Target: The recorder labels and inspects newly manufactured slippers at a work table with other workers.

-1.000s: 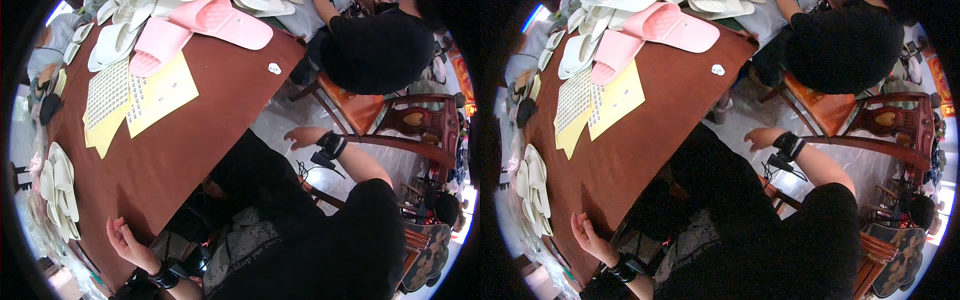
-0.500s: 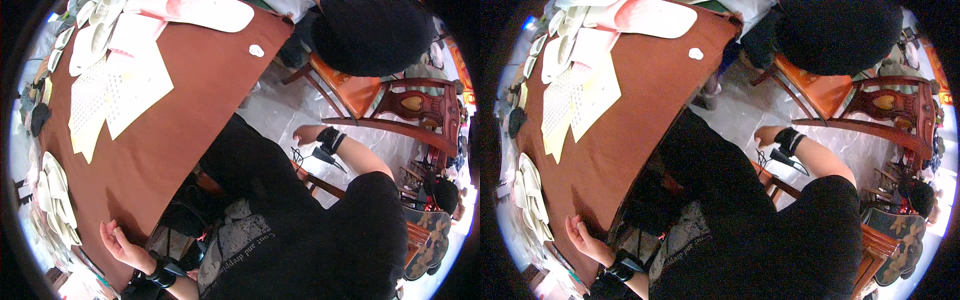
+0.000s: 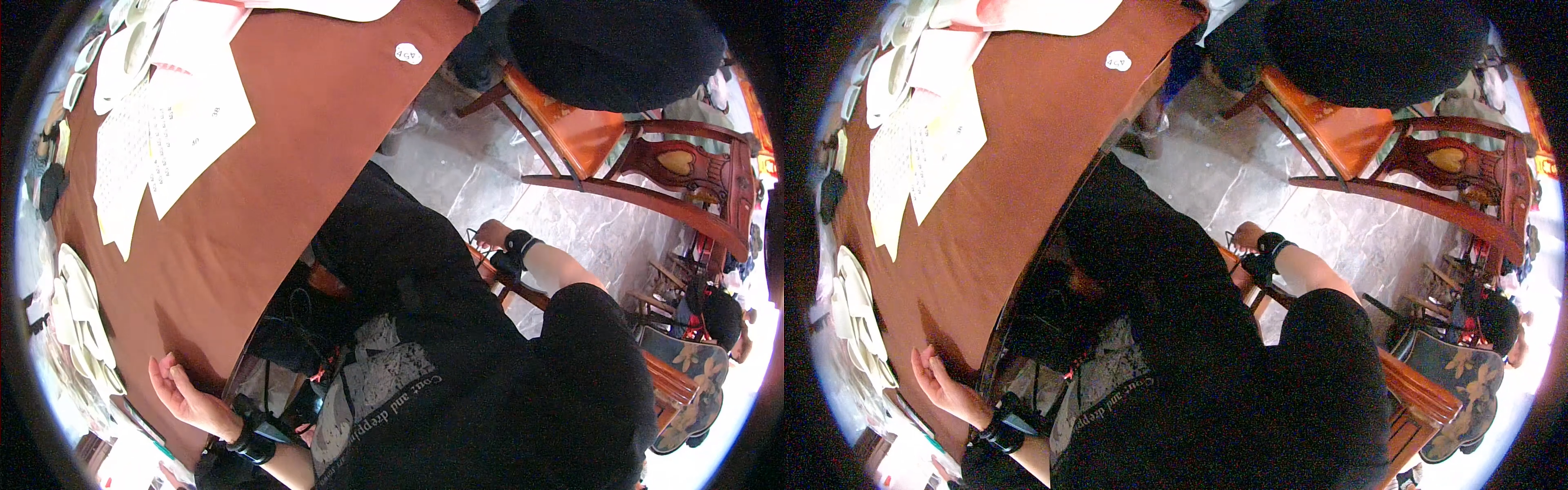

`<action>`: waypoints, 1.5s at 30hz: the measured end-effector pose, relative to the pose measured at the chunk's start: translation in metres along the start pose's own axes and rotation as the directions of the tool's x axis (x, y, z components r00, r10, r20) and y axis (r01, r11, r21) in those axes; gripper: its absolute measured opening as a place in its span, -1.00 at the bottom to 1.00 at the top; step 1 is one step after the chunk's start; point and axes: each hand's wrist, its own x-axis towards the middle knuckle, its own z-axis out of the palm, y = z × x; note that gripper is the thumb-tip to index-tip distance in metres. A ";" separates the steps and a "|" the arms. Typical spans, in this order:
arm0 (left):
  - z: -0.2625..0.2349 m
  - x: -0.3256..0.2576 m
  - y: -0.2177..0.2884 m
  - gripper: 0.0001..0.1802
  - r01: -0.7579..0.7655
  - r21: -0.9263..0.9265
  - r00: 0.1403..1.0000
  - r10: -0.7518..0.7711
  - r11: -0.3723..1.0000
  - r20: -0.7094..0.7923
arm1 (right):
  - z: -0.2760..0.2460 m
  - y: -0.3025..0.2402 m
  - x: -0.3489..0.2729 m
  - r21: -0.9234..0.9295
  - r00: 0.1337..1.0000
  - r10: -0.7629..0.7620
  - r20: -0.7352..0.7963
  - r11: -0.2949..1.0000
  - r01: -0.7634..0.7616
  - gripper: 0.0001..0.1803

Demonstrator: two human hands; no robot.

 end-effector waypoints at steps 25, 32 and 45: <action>0.008 -0.007 0.018 -0.60 -0.026 -0.033 0.999 0.027 0.999 0.030 | -0.188 -0.193 -0.176 0.903 0.779 -0.586 0.224 0.425 0.061 -0.73; 0.030 -0.040 0.083 -0.73 0.021 -0.095 0.711 0.052 0.995 0.701 | -0.187 -0.224 -0.164 0.885 0.793 -0.603 0.087 0.413 0.216 -0.71; 0.161 -0.092 0.013 -0.63 0.041 -0.076 -0.047 0.078 0.996 0.996 | -0.183 -0.228 -0.170 0.894 0.862 -0.496 -0.103 0.334 0.299 -0.71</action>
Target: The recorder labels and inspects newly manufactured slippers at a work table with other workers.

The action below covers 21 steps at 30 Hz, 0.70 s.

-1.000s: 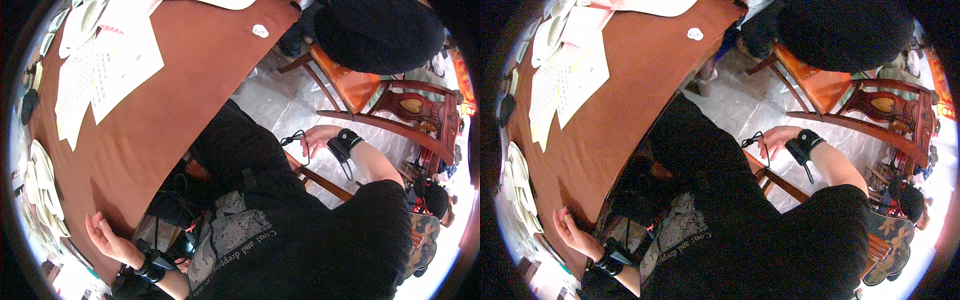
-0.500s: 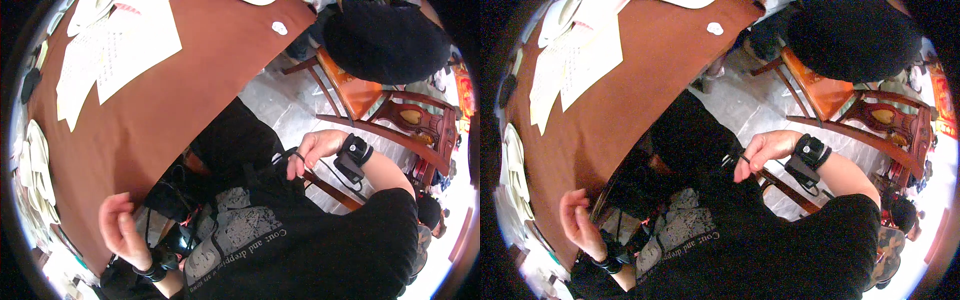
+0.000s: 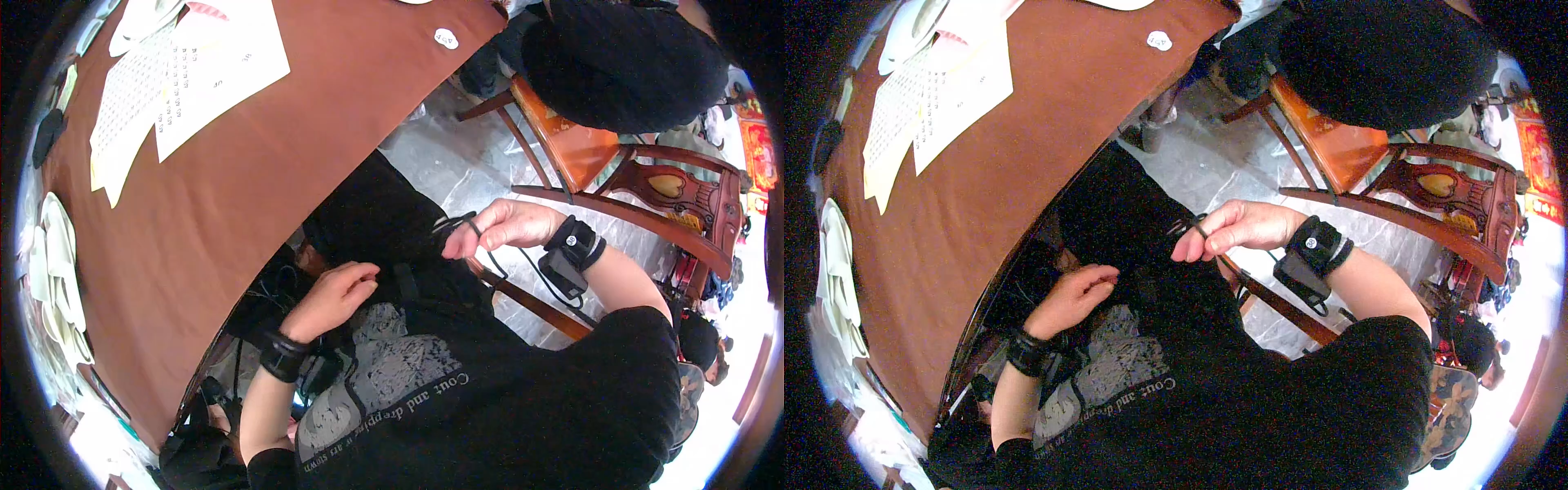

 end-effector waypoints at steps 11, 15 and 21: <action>-0.002 0.007 -0.005 -0.43 -0.071 0.010 0.997 0.071 0.997 0.033 | 0.006 0.007 0.031 -0.649 0.904 0.421 -0.076 0.667 -0.365 -0.78; 0.005 0.016 -0.014 -0.43 -0.188 0.032 0.981 0.186 0.982 0.047 | 0.006 0.009 0.033 -0.831 0.925 0.380 -0.004 0.513 -0.215 -0.77; 0.001 0.016 -0.026 -0.50 -0.286 0.080 0.951 0.273 0.955 0.142 | 0.004 0.009 0.022 -0.902 0.807 0.410 -0.424 -0.267 -0.338 -0.77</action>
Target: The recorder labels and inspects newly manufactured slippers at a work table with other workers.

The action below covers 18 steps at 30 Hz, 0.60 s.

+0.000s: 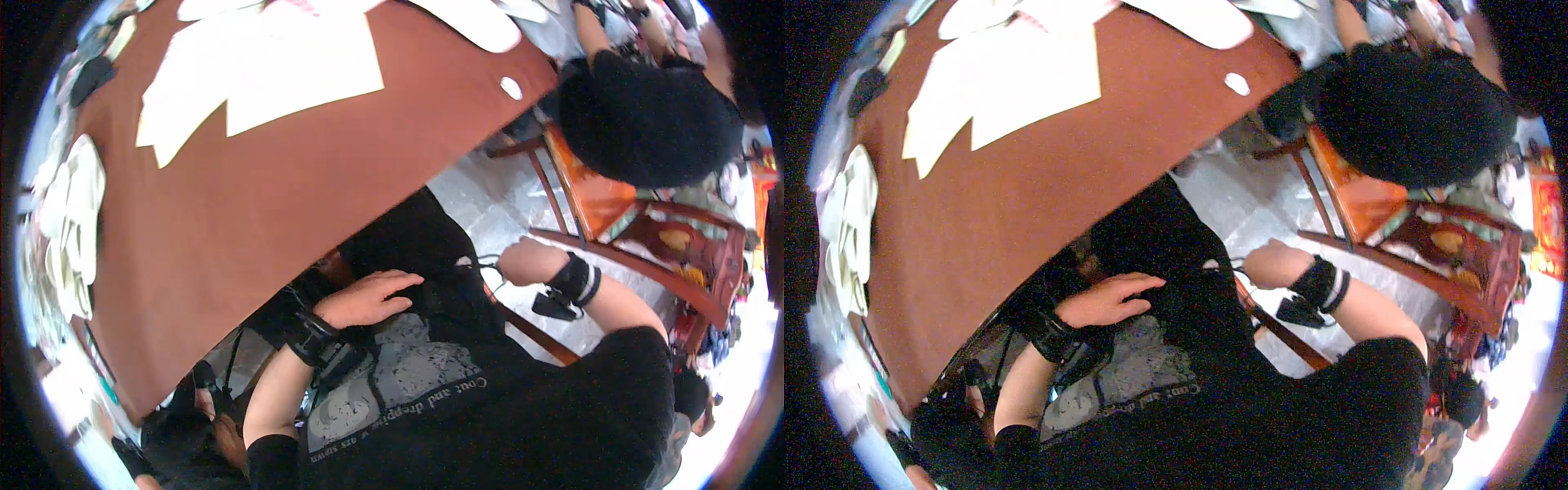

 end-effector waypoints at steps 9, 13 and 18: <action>-0.006 -0.026 -0.001 -0.54 0.001 0.057 0.988 0.008 0.998 -0.155 | -0.010 0.000 0.021 0.264 0.996 -0.067 0.057 0.963 0.050 -0.58; -0.014 -0.031 0.009 -0.49 0.105 0.123 0.994 -0.100 0.987 -0.046 | -0.010 0.001 0.015 0.114 0.997 0.056 -0.051 0.992 -0.050 -0.45; -0.032 -0.068 0.028 -0.45 0.175 0.176 0.973 -0.142 0.969 -0.182 | -0.035 -0.007 0.005 0.055 0.988 0.059 -0.143 0.997 -0.051 -0.46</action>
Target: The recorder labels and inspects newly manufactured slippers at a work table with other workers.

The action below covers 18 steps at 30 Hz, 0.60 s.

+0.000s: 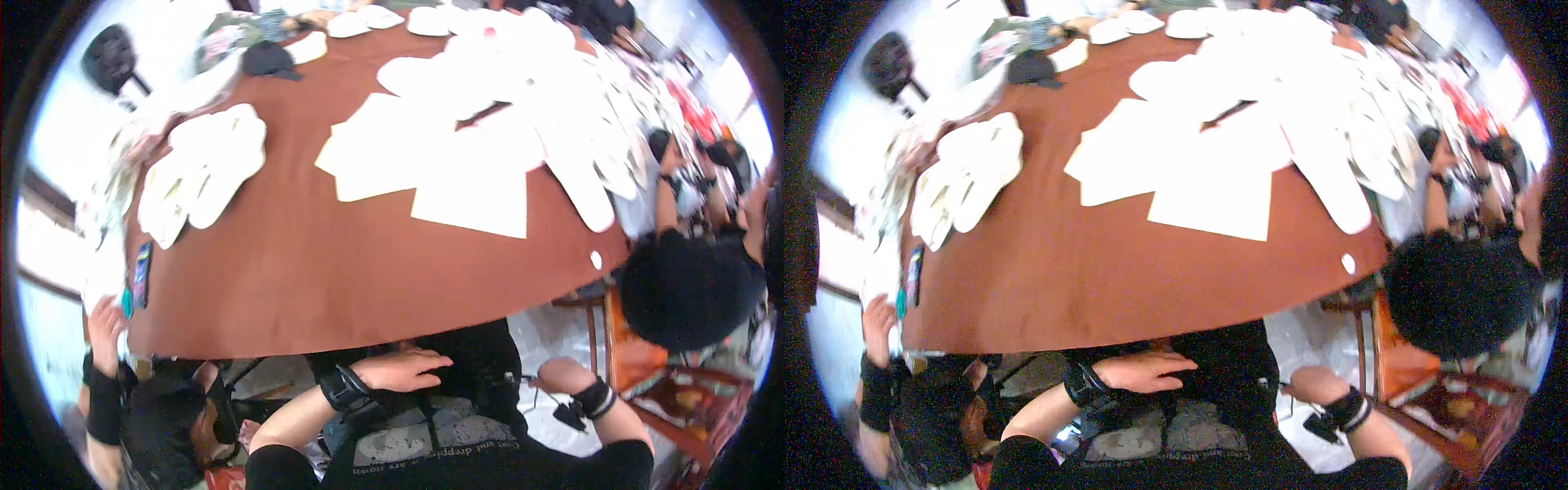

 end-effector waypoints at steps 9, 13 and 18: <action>-0.050 -0.085 0.068 -0.48 -0.117 -0.042 0.959 0.102 0.992 -0.263 | -0.133 -0.068 -0.037 0.069 0.838 -0.539 -0.087 0.835 0.545 -0.63; -0.089 -0.142 0.096 -0.66 -0.107 -0.162 0.803 -0.011 0.981 -0.595 | -0.198 -0.095 -0.070 0.028 0.546 -0.791 -0.277 0.562 0.827 -0.76; -0.150 -0.202 0.059 -0.68 -0.058 -0.147 0.228 -0.130 0.987 -0.965 | -0.263 -0.122 -0.103 0.009 0.307 -0.796 -0.522 0.355 0.935 -0.79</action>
